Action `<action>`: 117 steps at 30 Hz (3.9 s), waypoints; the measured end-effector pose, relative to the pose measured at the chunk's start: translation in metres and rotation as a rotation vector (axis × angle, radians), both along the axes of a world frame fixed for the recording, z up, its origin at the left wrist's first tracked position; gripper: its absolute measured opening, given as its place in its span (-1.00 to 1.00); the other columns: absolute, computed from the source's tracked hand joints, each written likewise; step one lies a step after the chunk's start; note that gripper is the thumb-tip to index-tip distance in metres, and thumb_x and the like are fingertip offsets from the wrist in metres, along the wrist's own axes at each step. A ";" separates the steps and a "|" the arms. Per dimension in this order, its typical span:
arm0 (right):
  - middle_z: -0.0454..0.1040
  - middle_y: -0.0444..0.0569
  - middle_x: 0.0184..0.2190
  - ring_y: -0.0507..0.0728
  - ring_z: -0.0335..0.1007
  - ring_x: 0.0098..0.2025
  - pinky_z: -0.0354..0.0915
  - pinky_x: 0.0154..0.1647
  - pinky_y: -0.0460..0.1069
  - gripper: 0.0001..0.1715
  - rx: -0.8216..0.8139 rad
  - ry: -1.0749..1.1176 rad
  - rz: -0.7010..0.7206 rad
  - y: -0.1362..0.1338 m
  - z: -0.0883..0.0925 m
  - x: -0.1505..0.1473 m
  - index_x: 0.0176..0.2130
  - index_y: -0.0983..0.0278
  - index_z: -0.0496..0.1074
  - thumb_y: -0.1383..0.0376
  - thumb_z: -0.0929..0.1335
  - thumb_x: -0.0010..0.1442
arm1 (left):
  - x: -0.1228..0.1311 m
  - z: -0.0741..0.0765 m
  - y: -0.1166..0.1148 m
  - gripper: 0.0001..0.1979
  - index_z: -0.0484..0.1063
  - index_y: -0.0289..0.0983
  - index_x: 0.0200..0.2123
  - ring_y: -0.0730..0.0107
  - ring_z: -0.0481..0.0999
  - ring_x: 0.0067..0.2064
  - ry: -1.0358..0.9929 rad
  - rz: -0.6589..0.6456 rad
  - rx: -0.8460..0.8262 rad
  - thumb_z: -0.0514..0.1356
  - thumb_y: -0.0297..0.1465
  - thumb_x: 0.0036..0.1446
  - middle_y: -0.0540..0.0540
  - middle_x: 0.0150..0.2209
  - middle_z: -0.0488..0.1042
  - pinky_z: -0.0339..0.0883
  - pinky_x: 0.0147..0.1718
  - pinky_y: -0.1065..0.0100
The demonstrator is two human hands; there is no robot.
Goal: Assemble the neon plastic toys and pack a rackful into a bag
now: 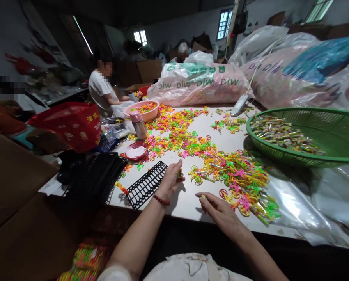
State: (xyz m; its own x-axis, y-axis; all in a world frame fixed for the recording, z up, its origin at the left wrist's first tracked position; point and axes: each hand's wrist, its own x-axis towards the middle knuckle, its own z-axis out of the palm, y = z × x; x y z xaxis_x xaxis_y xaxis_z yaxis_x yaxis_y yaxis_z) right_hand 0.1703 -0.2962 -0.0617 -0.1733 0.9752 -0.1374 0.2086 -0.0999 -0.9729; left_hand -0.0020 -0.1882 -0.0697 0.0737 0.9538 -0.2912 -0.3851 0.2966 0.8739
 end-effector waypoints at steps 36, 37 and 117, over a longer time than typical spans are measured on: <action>0.50 -0.04 -0.34 0.15 0.46 -0.27 0.48 -0.13 0.02 -0.42 -0.238 0.124 0.004 -0.005 -0.032 0.004 -0.11 0.21 0.55 -0.14 0.40 0.06 | -0.106 -0.014 0.071 -0.70 0.45 -0.34 -0.06 -0.13 0.23 0.13 1.752 0.451 -0.010 0.13 -0.36 0.15 -0.37 0.02 0.35 0.05 0.07 0.00; 0.49 -0.04 -0.36 0.15 0.45 -0.29 0.48 -0.14 0.02 -0.41 -0.229 0.122 -0.010 -0.005 -0.032 0.003 -0.11 0.21 0.55 -0.14 0.39 0.07 | -0.103 -0.014 0.073 -0.70 0.45 -0.31 -0.05 -0.09 0.23 0.13 1.750 0.435 0.028 0.13 -0.35 0.16 -0.34 0.02 0.35 0.05 0.08 0.03; 0.46 -0.12 -0.42 -0.15 -0.20 -0.67 -0.26 -0.70 -0.16 -0.37 -0.248 0.539 -0.199 -0.001 0.003 0.001 -0.06 0.26 0.36 -0.07 0.45 0.03 | 0.009 -0.002 -0.068 -0.71 0.49 -0.12 0.00 0.20 0.38 0.10 0.623 -0.349 0.877 0.08 -0.34 0.27 -0.20 0.02 0.44 0.25 0.13 0.14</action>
